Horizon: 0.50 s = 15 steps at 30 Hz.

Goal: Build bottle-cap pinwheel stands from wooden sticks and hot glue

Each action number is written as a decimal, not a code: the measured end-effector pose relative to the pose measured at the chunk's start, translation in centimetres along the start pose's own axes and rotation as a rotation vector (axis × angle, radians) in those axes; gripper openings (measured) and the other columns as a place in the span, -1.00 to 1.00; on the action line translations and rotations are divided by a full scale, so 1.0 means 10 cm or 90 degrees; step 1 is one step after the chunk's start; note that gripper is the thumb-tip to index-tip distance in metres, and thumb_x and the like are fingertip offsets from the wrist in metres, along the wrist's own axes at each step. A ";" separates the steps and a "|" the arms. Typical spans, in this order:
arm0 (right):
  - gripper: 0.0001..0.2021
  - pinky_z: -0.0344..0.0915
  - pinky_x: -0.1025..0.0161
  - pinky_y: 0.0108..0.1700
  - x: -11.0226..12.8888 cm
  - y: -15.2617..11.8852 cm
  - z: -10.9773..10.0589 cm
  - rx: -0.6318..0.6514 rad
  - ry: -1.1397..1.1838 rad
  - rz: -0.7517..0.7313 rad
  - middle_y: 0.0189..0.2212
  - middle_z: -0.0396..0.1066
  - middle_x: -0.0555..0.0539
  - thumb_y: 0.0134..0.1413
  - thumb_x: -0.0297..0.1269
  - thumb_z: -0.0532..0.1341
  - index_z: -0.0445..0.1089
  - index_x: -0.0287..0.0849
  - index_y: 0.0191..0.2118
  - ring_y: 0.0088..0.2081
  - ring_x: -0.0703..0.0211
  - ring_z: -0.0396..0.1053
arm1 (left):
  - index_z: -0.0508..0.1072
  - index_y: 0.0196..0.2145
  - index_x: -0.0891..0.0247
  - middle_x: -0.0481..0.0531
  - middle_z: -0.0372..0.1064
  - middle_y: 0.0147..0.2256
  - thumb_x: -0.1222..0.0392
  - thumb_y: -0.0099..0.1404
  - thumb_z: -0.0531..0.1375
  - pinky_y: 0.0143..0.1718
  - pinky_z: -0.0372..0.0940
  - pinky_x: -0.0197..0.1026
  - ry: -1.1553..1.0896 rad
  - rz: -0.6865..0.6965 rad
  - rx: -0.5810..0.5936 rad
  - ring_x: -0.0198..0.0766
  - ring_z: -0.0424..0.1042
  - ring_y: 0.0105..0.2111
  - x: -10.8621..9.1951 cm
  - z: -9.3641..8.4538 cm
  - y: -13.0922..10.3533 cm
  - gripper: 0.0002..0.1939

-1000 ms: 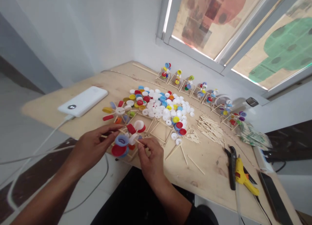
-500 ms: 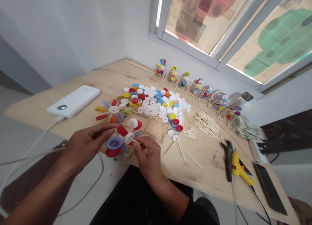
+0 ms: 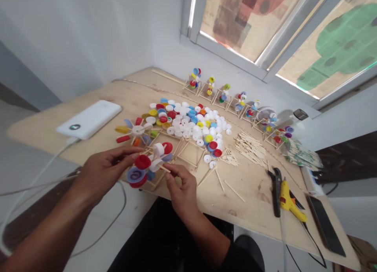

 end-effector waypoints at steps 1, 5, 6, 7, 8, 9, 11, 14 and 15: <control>-0.80 0.41 0.25 -0.18 0.00 0.00 0.00 0.002 -0.007 0.001 -0.26 0.54 -0.07 0.15 -0.30 0.19 0.53 -0.10 -0.15 -0.26 0.17 0.47 | 0.58 -0.31 0.23 0.08 0.58 -0.24 -0.23 -0.12 0.24 -0.28 0.42 -0.16 -0.003 0.002 0.003 -0.08 0.51 -0.24 0.01 0.00 0.00 -0.46; -0.80 0.42 0.23 -0.16 -0.01 0.01 0.01 0.000 -0.013 0.002 -0.26 0.55 -0.07 0.16 -0.29 0.18 0.53 -0.09 -0.16 -0.24 0.15 0.48 | 0.58 -0.29 0.23 0.07 0.58 -0.25 -0.21 -0.10 0.24 -0.26 0.41 -0.14 -0.009 0.000 0.009 -0.09 0.50 -0.26 0.05 -0.01 0.01 -0.47; -0.80 0.42 0.23 -0.15 -0.01 0.01 0.01 -0.003 -0.004 0.000 -0.26 0.55 -0.07 0.16 -0.29 0.18 0.53 -0.09 -0.16 -0.23 0.15 0.48 | 0.58 -0.29 0.23 0.07 0.58 -0.25 -0.20 -0.11 0.25 -0.25 0.41 -0.14 -0.015 -0.006 0.009 -0.09 0.50 -0.25 0.04 -0.01 0.01 -0.48; -0.80 0.42 0.23 -0.15 -0.01 0.01 0.01 -0.006 0.006 -0.001 -0.26 0.55 -0.07 0.15 -0.28 0.19 0.54 -0.10 -0.16 -0.23 0.15 0.48 | 0.58 -0.30 0.23 0.08 0.58 -0.24 -0.19 -0.12 0.25 -0.24 0.41 -0.13 -0.024 -0.012 0.008 -0.09 0.50 -0.24 0.03 0.00 0.01 -0.48; -0.80 0.42 0.23 -0.15 0.00 0.01 0.01 -0.007 0.017 -0.002 -0.25 0.55 -0.07 0.15 -0.28 0.19 0.54 -0.10 -0.16 -0.23 0.15 0.48 | 0.58 -0.31 0.24 0.08 0.58 -0.24 -0.19 -0.14 0.26 -0.23 0.41 -0.13 -0.033 -0.018 0.006 -0.08 0.50 -0.24 0.02 0.00 0.01 -0.49; -0.80 0.42 0.23 -0.14 -0.01 0.01 0.02 -0.004 0.025 -0.001 -0.24 0.55 -0.07 0.15 -0.27 0.20 0.54 -0.10 -0.16 -0.22 0.15 0.48 | 0.57 -0.32 0.24 0.09 0.58 -0.24 -0.18 -0.15 0.26 -0.24 0.41 -0.13 -0.042 -0.024 0.005 -0.08 0.50 -0.24 0.01 0.01 0.01 -0.49; -0.80 0.42 0.22 -0.13 -0.01 0.01 0.02 0.006 0.037 0.004 -0.23 0.55 -0.08 0.15 -0.27 0.20 0.54 -0.09 -0.15 -0.19 0.14 0.49 | 0.57 -0.33 0.24 0.09 0.58 -0.25 -0.18 -0.17 0.27 -0.24 0.41 -0.13 -0.053 -0.036 0.002 -0.09 0.49 -0.24 -0.01 0.01 0.00 -0.49; -0.79 0.42 0.21 -0.12 -0.03 0.01 0.02 0.011 0.044 0.013 -0.23 0.55 -0.08 0.17 -0.25 0.17 0.54 -0.09 -0.16 -0.19 0.14 0.49 | 0.58 -0.34 0.23 0.08 0.58 -0.26 -0.16 -0.19 0.29 -0.26 0.41 -0.16 -0.063 -0.050 -0.001 -0.12 0.49 -0.26 -0.02 0.02 0.00 -0.50; -0.78 0.42 0.21 -0.13 -0.03 0.01 0.01 0.011 0.048 0.016 -0.24 0.55 -0.08 0.18 -0.25 0.16 0.54 -0.10 -0.17 -0.20 0.14 0.50 | 0.58 -0.33 0.23 0.08 0.58 -0.26 -0.15 -0.19 0.29 -0.27 0.40 -0.18 -0.071 -0.053 -0.002 -0.13 0.49 -0.27 -0.01 0.02 -0.01 -0.50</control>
Point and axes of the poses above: each hand's wrist, its own y-axis towards the middle knuckle, its own z-axis out of the palm, x = y × z, the point moved 2 cm from there along y, towards the middle knuckle
